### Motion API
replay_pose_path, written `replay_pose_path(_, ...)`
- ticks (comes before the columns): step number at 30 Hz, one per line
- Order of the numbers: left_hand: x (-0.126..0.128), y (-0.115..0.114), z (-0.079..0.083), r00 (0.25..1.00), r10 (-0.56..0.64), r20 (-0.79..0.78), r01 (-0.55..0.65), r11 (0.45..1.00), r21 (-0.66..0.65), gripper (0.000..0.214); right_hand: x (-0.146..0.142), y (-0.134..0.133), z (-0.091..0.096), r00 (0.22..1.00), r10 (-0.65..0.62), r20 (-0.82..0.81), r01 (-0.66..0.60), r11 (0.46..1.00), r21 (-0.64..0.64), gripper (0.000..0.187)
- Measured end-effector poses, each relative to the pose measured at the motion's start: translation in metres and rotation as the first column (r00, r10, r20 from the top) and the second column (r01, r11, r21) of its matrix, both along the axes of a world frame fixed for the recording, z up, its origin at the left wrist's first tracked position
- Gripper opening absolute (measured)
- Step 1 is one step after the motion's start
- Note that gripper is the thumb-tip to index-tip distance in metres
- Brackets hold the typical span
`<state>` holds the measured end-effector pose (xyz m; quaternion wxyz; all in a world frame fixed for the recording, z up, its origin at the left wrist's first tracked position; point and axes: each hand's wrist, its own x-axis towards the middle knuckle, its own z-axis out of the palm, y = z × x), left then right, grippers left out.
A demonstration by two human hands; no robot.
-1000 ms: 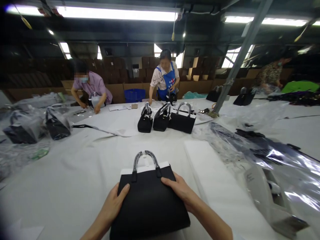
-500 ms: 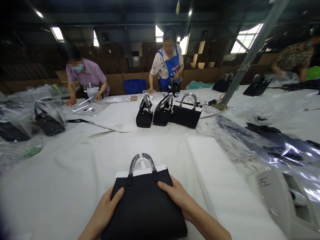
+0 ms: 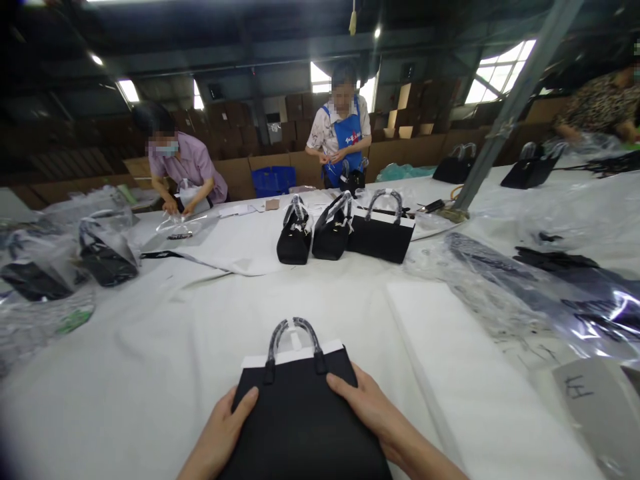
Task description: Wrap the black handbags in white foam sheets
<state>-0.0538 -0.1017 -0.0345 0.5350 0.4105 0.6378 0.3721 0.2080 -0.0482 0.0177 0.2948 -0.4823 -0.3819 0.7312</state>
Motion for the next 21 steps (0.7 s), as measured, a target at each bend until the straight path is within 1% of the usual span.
replay_pose_path(1, -0.003, 0.002, -0.001, 0.999, -0.007, -0.045, 0.007, 1.000, -0.005, 0.061, 0.004, 0.004, -0.002, 0.999, 0.027, 0.041, -0.028, 1.000, 0.011, 0.055)
replay_pose_path(2, -0.005, 0.004, -0.001, 0.992, 0.018, -0.125, -0.017, 1.000, 0.005, 0.065, 0.009, 0.011, -0.006, 0.993, 0.031, 0.118, -0.035, 0.999, 0.030, 0.056)
replay_pose_path(3, -0.007, 0.007, 0.001, 0.971, 0.073, -0.227, -0.064, 0.997, 0.048, 0.070, 0.014, 0.021, -0.011, 0.975, 0.009, 0.220, -0.024, 0.998, 0.066, 0.058)
replay_pose_path(5, -0.006, 0.016, 0.011, 0.888, 0.224, -0.401, -0.139, 0.963, 0.231, 0.077, 0.025, 0.052, -0.027, 0.903, -0.108, 0.417, 0.027, 0.980, 0.195, 0.063)
replay_pose_path(6, -0.002, 0.022, 0.019, 0.854, 0.275, -0.441, -0.127, 0.933, 0.336, 0.073, 0.028, 0.073, -0.036, 0.862, -0.171, 0.477, 0.045, 0.963, 0.265, 0.066)
replay_pose_path(7, 0.003, 0.030, 0.027, 0.843, 0.282, -0.459, -0.072, 0.903, 0.423, 0.063, 0.028, 0.095, -0.045, 0.835, -0.211, 0.508, 0.051, 0.949, 0.310, 0.068)
replay_pose_path(8, 0.011, 0.040, 0.036, 0.852, 0.239, -0.466, 0.014, 0.879, 0.476, 0.051, 0.025, 0.117, -0.054, 0.823, -0.218, 0.524, 0.045, 0.946, 0.322, 0.069)
replay_pose_path(9, 0.020, 0.051, 0.044, 0.863, 0.169, -0.477, 0.107, 0.860, 0.499, 0.040, 0.019, 0.139, -0.062, 0.815, -0.216, 0.538, 0.039, 0.946, 0.321, 0.068)
replay_pose_path(10, 0.030, 0.063, 0.050, 0.861, 0.098, -0.499, 0.193, 0.845, 0.498, 0.035, 0.010, 0.157, -0.069, 0.809, -0.211, 0.549, 0.033, 0.948, 0.316, 0.066)
replay_pose_path(12, 0.051, 0.084, 0.056, 0.815, -0.036, -0.578, 0.350, 0.825, 0.443, 0.034, -0.012, 0.186, -0.078, 0.805, -0.206, 0.557, 0.021, 0.947, 0.320, 0.063)
replay_pose_path(14, 0.067, 0.100, 0.053, 0.745, -0.155, -0.649, 0.468, 0.815, 0.343, 0.034, -0.033, 0.202, -0.084, 0.814, -0.208, 0.542, 0.016, 0.941, 0.337, 0.065)
replay_pose_path(15, 0.074, 0.106, 0.050, 0.713, -0.205, -0.671, 0.506, 0.812, 0.290, 0.034, -0.043, 0.207, -0.086, 0.822, -0.209, 0.529, 0.017, 0.939, 0.344, 0.066)
replay_pose_path(16, 0.078, 0.110, 0.045, 0.687, -0.242, -0.685, 0.529, 0.813, 0.244, 0.033, -0.051, 0.211, -0.087, 0.835, -0.207, 0.510, 0.018, 0.937, 0.350, 0.068)
replay_pose_path(18, 0.080, 0.117, 0.035, 0.648, -0.278, -0.709, 0.536, 0.828, 0.165, 0.034, -0.062, 0.215, -0.088, 0.874, -0.184, 0.449, 0.011, 0.932, 0.361, 0.070)
replay_pose_path(21, 0.076, 0.129, 0.022, 0.582, -0.308, -0.752, 0.504, 0.863, 0.037, 0.035, -0.065, 0.213, -0.084, 0.944, -0.097, 0.314, -0.037, 0.918, 0.394, 0.064)
